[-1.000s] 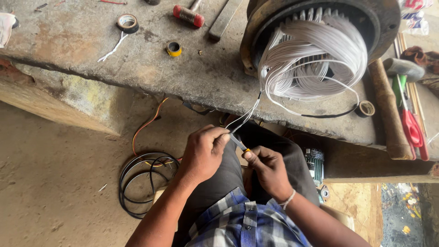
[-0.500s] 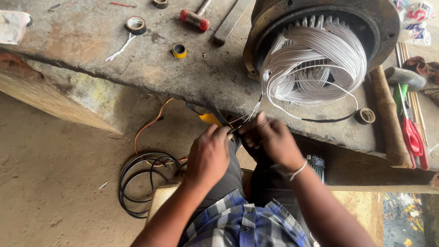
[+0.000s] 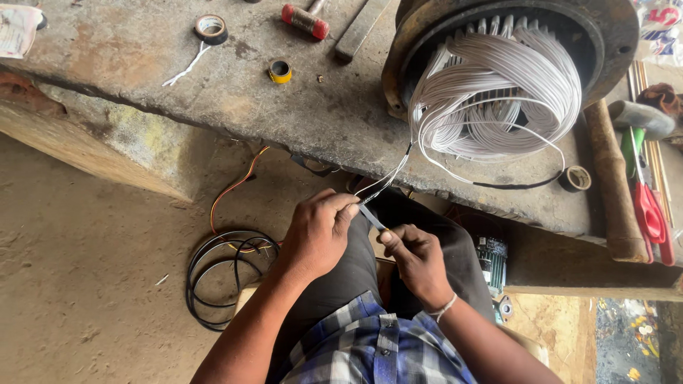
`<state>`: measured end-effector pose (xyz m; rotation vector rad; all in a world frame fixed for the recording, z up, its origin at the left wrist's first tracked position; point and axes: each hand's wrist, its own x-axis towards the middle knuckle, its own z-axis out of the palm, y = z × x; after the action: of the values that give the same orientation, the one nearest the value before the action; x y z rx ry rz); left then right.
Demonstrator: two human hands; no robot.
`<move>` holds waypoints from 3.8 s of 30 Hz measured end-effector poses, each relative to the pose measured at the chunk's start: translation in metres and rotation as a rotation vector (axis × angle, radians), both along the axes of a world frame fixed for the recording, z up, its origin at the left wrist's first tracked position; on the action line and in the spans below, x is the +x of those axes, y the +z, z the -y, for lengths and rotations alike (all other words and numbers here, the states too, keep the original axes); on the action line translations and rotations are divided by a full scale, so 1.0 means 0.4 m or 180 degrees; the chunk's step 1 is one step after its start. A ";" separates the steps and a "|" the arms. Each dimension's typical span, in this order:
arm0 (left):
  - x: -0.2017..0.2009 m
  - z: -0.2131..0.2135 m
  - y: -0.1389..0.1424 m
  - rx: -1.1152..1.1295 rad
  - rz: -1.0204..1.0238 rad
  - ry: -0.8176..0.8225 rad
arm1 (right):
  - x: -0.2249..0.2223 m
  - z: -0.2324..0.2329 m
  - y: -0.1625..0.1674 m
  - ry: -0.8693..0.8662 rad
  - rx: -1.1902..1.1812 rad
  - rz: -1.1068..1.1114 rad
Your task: The person strips the insulation from several white wires using a yellow utility knife, then wraps the exposed ends with black electrical tape. The work is performed on the lap while seated at a concrete workbench.
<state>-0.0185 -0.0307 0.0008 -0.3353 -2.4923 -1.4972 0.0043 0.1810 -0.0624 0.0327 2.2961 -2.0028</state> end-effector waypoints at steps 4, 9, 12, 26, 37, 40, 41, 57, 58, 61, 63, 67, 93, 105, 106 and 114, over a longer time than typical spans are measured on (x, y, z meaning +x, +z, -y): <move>-0.002 -0.010 -0.029 0.0000 -0.0617 0.0238 | -0.018 0.009 0.118 0.0307 0.0626 -0.0613; 0.028 -0.029 -0.056 -0.0870 -0.1247 0.0388 | -0.197 0.084 0.281 0.1371 0.1829 -0.1111; 0.024 -0.033 -0.055 -0.1123 -0.0912 0.0342 | -0.209 0.060 0.297 0.1469 0.0959 -0.0258; -0.011 -0.025 -0.039 0.0261 -0.0148 -0.0077 | -0.086 0.095 0.012 0.0222 -0.1071 -0.0658; -0.019 -0.015 -0.035 0.0202 -0.0591 0.0218 | -0.011 0.012 0.080 0.0503 -0.0909 -0.0445; 0.013 -0.033 -0.055 -0.0177 -0.1186 0.0204 | -0.081 0.027 0.183 0.0716 -0.0217 -0.0031; 0.026 -0.040 -0.062 -0.0351 -0.1440 0.0161 | -0.115 0.036 0.215 0.0932 -0.0011 0.0064; -0.026 -0.042 -0.031 0.0473 0.0129 -0.0172 | -0.136 0.033 0.070 0.0463 -0.2144 0.0179; -0.026 -0.037 -0.028 0.0609 0.0209 -0.0225 | -0.142 0.034 0.082 0.0588 -0.2447 0.0275; -0.025 -0.030 -0.015 0.0524 0.0050 -0.0203 | -0.136 0.042 0.118 0.0729 -0.2308 0.0404; -0.015 -0.032 -0.008 0.0381 -0.0093 -0.0179 | -0.115 0.049 0.119 0.0693 -0.1271 0.0247; 0.004 -0.035 -0.003 0.0082 -0.0242 -0.0101 | -0.071 0.051 0.051 0.0485 -0.0721 0.0026; -0.012 -0.055 -0.011 0.0035 -0.0090 -0.0117 | -0.122 0.032 0.136 0.0570 -0.0762 0.0172; -0.007 -0.042 -0.003 -0.0070 -0.0305 -0.0071 | -0.021 0.006 -0.007 -0.0154 -0.0351 -0.0121; -0.010 -0.039 -0.002 -0.0045 -0.0359 -0.0048 | -0.014 -0.003 0.005 -0.0220 -0.0268 -0.0055; 0.048 -0.064 0.026 -0.0626 -0.1238 0.0073 | -0.131 0.020 0.238 0.0741 0.0492 -0.0469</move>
<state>0.0008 -0.0051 0.0113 -0.5684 -2.3175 -1.0571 -0.0481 0.1731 0.0327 -0.3653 2.4075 -1.7659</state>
